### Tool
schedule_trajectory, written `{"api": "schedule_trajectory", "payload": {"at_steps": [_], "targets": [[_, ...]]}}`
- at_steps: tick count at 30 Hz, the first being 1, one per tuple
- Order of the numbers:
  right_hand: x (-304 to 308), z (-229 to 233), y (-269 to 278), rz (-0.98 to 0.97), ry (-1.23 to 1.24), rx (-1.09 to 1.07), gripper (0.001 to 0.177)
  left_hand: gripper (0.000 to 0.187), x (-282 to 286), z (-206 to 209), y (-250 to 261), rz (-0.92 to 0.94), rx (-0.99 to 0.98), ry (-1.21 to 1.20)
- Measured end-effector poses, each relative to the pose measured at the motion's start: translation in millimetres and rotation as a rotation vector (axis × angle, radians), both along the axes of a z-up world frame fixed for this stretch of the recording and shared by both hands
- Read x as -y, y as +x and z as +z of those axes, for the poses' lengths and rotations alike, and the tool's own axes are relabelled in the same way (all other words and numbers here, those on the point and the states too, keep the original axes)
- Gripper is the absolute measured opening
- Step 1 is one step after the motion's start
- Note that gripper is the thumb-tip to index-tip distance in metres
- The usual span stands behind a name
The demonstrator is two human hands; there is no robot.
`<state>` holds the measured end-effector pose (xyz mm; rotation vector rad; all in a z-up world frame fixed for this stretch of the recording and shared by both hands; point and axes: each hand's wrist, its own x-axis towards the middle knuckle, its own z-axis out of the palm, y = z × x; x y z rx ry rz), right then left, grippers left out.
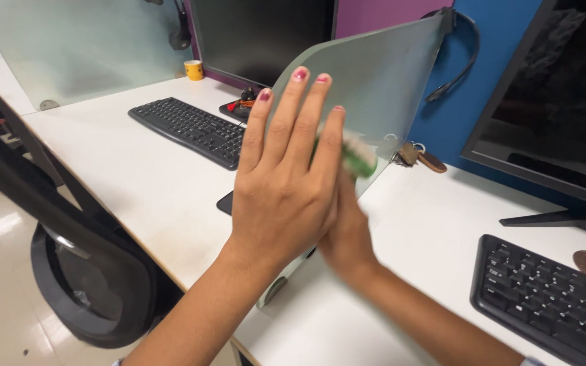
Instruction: The recorder is cleaning an office desk area including partitions, a monitor, a keyboard, and a mouse using a cloth.
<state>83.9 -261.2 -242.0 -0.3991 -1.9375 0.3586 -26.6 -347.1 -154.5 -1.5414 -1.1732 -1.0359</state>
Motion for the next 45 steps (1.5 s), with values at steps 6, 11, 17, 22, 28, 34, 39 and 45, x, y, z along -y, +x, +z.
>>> {"api": "schedule_trajectory", "payload": {"at_steps": [6, 11, 17, 22, 28, 34, 39, 45], "targets": [[-16.6, -31.6, 12.9, 0.021, 0.320, 0.219, 0.066, 0.042, 13.6, -31.1, -4.1, -0.102, 0.065, -0.024], [1.6, 30.9, -2.0, 0.017, 0.251, 0.062, 0.056, 0.044, 28.9, -39.6, -7.6, -0.198, 0.093, -0.074], [-22.3, -20.6, 21.6, 0.072, 0.715, 0.252, 0.050, 0.047, 35.9, -46.7, -4.1, -0.218, 0.117, -0.081], [-47.5, -68.4, 45.3, 0.111, 0.843, 0.584, 0.040, 0.051, 25.8, -66.8, 7.3, -0.139, 0.036, -0.182], [-74.9, 14.8, 29.4, -0.192, 0.503, 0.253, 0.057, 0.059, 7.8, -70.6, 15.9, -0.111, 0.063, -0.252], [-100.4, 42.1, 20.9, -0.335, 0.437, -0.002, 0.069, 0.063, -11.2, -65.2, 26.7, -0.095, 0.046, -0.313], [-86.8, -60.7, 39.1, -0.135, -0.090, 0.223, 0.074, 0.059, -49.7, -72.5, 35.5, -0.224, 0.124, -0.303], [-92.0, -57.3, 46.0, -0.332, -0.322, 0.634, 0.070, 0.056, -80.5, -80.2, 42.9, -0.186, 0.086, -0.327]]}}
